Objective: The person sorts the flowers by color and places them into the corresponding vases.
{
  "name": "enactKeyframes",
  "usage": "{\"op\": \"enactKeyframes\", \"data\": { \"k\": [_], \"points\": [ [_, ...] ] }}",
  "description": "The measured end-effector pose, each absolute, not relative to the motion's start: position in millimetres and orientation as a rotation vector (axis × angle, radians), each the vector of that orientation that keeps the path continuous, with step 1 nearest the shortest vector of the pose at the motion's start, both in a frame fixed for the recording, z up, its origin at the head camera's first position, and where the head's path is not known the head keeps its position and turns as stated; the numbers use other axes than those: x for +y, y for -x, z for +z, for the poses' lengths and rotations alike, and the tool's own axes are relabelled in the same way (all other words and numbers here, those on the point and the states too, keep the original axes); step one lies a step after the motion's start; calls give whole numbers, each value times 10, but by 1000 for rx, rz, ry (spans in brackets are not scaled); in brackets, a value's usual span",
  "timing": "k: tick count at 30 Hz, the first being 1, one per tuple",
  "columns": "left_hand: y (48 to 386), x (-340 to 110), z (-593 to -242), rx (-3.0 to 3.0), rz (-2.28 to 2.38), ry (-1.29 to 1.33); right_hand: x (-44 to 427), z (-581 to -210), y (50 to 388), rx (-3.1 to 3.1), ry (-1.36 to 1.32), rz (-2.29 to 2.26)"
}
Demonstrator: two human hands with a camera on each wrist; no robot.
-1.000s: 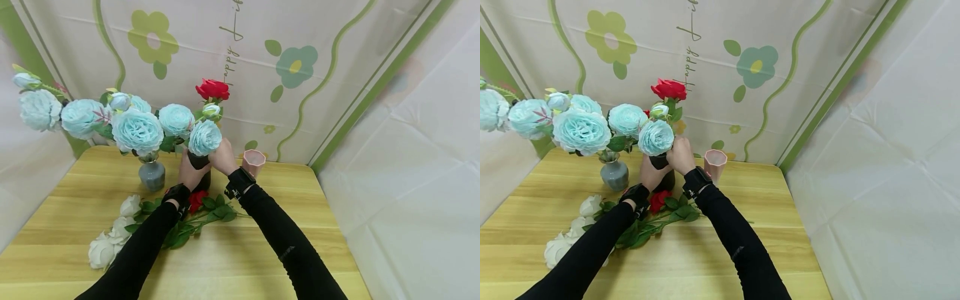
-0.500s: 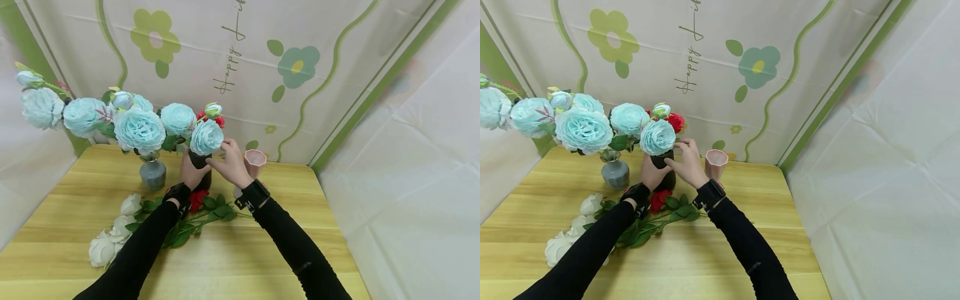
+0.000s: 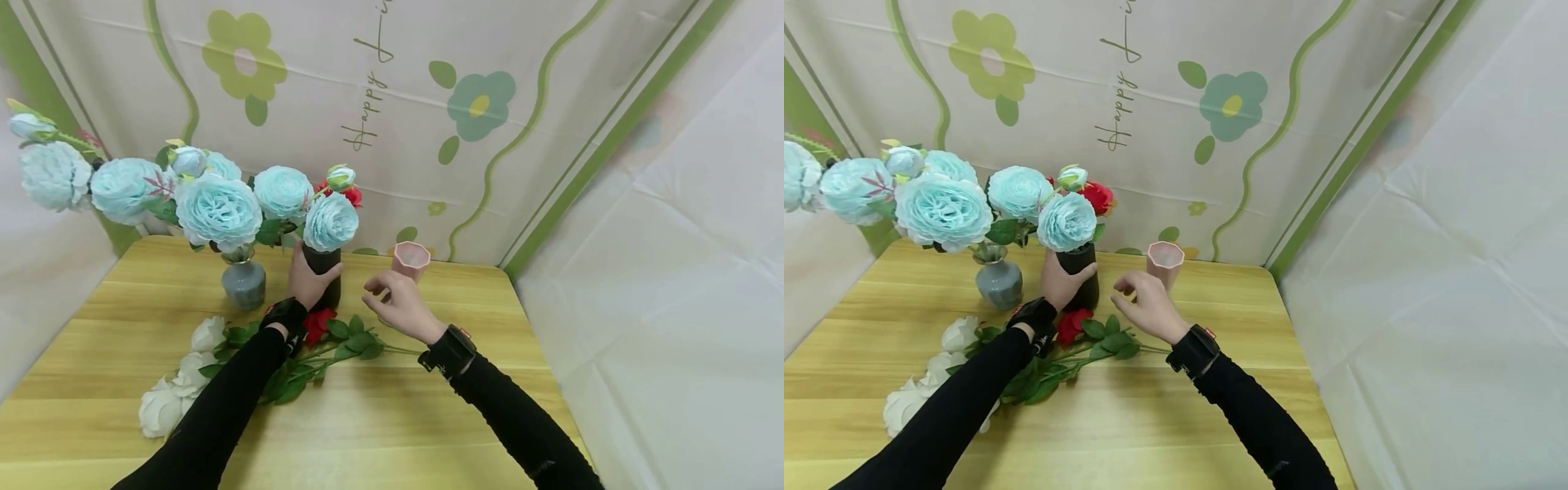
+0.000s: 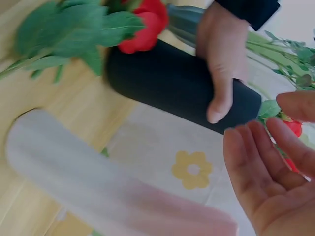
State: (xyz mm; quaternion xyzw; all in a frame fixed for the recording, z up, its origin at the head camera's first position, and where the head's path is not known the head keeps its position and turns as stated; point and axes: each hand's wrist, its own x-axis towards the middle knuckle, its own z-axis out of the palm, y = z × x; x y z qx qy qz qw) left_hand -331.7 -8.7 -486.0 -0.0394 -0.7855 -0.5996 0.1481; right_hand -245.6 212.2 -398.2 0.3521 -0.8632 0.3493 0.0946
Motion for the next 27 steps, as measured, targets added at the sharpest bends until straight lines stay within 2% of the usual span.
{"op": "enactKeyframes", "data": {
  "k": [8,18,22,27],
  "points": [
    [3298,-110,-4837,-2267,-1730,110,2347,-4273,2347,-2805,-1209,765],
    [3313,-102,-4862,-2267,-1721,125,2582,-4995,2341,-2901,-1094,-222],
    [3317,-88,-4874,-2254,-1732,144,2620,-5126,2366,-2878,-1109,-252],
    [3324,-95,-4881,-2264,-1739,128,2603,-5118,2396,-2850,-1173,-156]
  ]
}}
